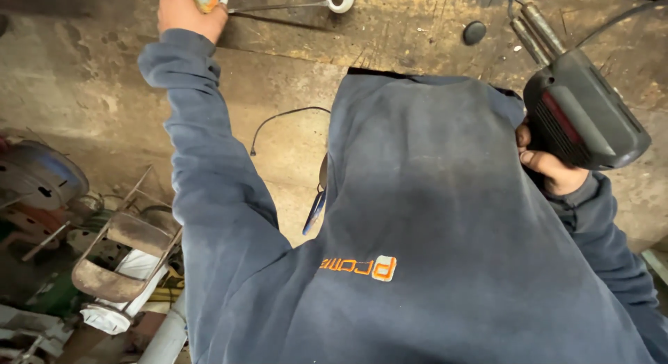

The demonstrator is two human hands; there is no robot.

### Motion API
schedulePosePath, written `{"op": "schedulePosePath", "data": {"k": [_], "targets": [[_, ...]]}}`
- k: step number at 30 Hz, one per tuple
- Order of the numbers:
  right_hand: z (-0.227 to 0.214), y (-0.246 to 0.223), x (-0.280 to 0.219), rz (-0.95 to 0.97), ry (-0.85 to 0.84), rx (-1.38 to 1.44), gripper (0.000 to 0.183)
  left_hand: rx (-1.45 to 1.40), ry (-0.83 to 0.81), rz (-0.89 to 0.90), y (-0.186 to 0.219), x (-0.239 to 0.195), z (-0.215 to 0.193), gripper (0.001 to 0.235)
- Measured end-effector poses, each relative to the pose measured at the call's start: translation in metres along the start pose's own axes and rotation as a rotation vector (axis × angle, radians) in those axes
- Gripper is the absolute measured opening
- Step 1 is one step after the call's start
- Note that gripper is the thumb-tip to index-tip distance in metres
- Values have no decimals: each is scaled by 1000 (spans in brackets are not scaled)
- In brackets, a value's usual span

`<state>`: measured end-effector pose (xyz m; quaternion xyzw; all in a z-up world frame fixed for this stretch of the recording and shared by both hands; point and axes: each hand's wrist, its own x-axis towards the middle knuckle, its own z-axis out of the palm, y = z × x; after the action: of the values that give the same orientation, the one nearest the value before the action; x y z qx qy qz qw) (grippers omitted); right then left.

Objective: Soldering a wire using a soldering iron and solder wire at a workbench.

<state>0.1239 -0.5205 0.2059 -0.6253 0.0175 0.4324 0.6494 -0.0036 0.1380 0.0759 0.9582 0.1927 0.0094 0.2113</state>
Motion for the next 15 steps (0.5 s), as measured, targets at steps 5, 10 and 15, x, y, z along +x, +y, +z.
{"op": "schedulePosePath", "data": {"k": [5,10,15], "targets": [[-4,5,-2,-21,16,-33,33,-74,58,80,-18,10,-7,43],[-2,4,-2,11,-61,-56,36,-589,110,-192,10,-16,-55,26],[11,-6,0,20,-35,69,39,-890,-186,3,228,-47,-74,31]]}}
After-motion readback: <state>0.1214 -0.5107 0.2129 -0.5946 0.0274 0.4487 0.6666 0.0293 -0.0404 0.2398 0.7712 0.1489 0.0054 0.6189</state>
